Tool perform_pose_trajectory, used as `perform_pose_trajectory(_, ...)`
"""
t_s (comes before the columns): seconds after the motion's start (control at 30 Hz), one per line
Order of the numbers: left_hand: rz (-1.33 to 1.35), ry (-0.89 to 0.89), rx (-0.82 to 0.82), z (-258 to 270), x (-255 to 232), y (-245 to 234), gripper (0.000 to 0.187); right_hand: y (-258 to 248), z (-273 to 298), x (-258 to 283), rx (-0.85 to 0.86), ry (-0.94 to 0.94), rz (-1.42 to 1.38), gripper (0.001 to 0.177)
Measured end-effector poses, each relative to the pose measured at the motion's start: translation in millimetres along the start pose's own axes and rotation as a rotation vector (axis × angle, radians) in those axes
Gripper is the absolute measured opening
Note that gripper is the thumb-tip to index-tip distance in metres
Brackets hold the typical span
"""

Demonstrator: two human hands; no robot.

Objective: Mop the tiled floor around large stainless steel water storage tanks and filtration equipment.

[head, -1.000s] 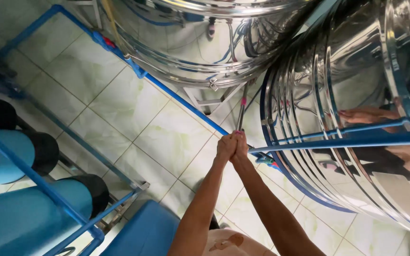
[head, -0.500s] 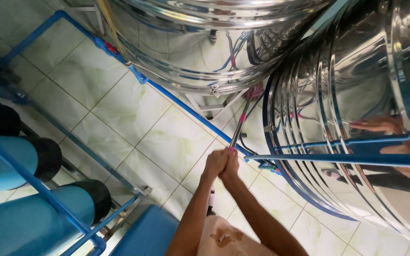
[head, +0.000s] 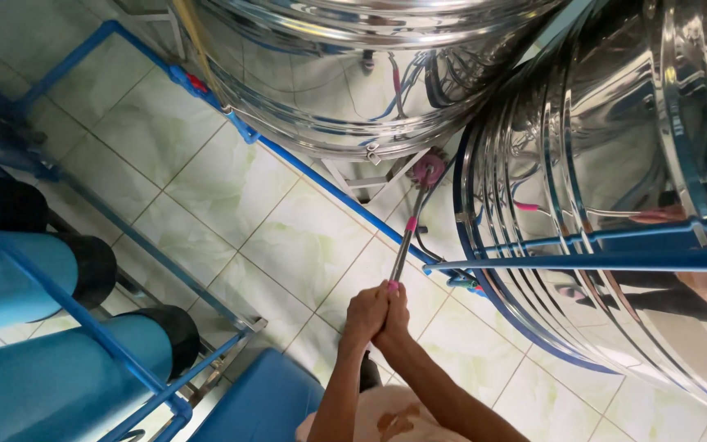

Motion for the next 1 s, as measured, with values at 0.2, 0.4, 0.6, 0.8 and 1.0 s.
perform_pose_trajectory(0.2,-0.107,0.075,-0.037,-68,-18,34,0.054,-1,-46,28,-0.104,0.005,0.066,0.031)
perform_pose_trajectory(0.4,0.020,0.117,-0.081,-112,-25,54,0.044,-12,-101,35,-0.165,0.043,0.148,0.022)
perform_pose_trajectory(0.6,-0.033,0.092,-0.065,-7,28,62,0.046,-45,12,17,-0.051,0.108,0.153,0.036)
perform_pose_trajectory(0.8,0.216,-0.026,-0.106,25,31,70,0.050,-85,3,15,0.049,0.133,0.215,0.044)
perform_pose_trajectory(1.0,0.206,0.093,-0.136,-69,-30,73,0.043,-8,-80,60,0.275,0.057,0.249,0.037)
Point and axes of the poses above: each hand's wrist, its own z-axis away from the middle knuckle, its own y-axis out of the palm, x = y × z, the point moved 10 cm from there along -z, towards the middle knuckle, and after that the axes turned 8 degrees about -y, right-handed, at the moved point
